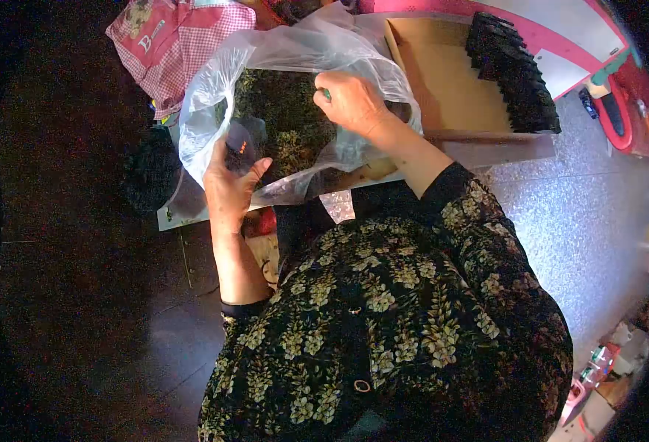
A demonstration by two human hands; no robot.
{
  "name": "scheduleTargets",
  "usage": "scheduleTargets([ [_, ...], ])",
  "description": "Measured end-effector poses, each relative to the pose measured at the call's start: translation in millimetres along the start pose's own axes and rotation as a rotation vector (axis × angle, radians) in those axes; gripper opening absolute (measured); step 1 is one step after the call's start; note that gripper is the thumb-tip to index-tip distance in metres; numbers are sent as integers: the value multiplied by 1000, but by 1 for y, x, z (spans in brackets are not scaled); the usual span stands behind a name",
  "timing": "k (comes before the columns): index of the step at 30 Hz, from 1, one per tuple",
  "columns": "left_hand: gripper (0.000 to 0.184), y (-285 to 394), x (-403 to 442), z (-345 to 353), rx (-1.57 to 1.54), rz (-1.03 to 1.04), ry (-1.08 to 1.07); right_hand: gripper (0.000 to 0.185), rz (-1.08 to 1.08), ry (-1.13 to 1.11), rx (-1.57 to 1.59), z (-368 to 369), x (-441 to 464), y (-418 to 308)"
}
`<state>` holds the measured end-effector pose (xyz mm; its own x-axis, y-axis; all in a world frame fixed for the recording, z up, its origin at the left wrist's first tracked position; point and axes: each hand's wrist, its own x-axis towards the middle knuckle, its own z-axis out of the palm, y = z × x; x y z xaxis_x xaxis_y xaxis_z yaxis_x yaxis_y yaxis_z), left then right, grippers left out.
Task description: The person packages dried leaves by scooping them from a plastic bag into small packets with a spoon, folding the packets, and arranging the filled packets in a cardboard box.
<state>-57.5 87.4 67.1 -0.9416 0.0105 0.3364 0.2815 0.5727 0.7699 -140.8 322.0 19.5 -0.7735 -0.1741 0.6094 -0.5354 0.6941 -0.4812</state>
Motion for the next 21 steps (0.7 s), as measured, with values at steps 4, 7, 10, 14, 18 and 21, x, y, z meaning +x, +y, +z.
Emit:
scheduleTargets([
  [4, 63, 6, -1, 0, 46, -24, 4, 12, 33, -59, -83, 4, -2, -2],
  [7, 63, 8, 0, 0, 112, -52, -13, 12, 178, -69, 201, 20, -4, -7],
  [10, 63, 6, 1, 2, 190, -44, -20, 13, 348, -3, 306, 27, -3, -7],
  [14, 63, 4, 4, 4, 245, -68, -34, 17, 772, -81, 789, 25, 0, -2],
  [18, 61, 1, 7, 2, 332, -123, -65, 17, 895, -30, 953, 20, 0, 0],
  [21, 60, -9, 9, 3, 408, -85, -67, 17, 862, 2, 1033, 13, 2, 4],
])
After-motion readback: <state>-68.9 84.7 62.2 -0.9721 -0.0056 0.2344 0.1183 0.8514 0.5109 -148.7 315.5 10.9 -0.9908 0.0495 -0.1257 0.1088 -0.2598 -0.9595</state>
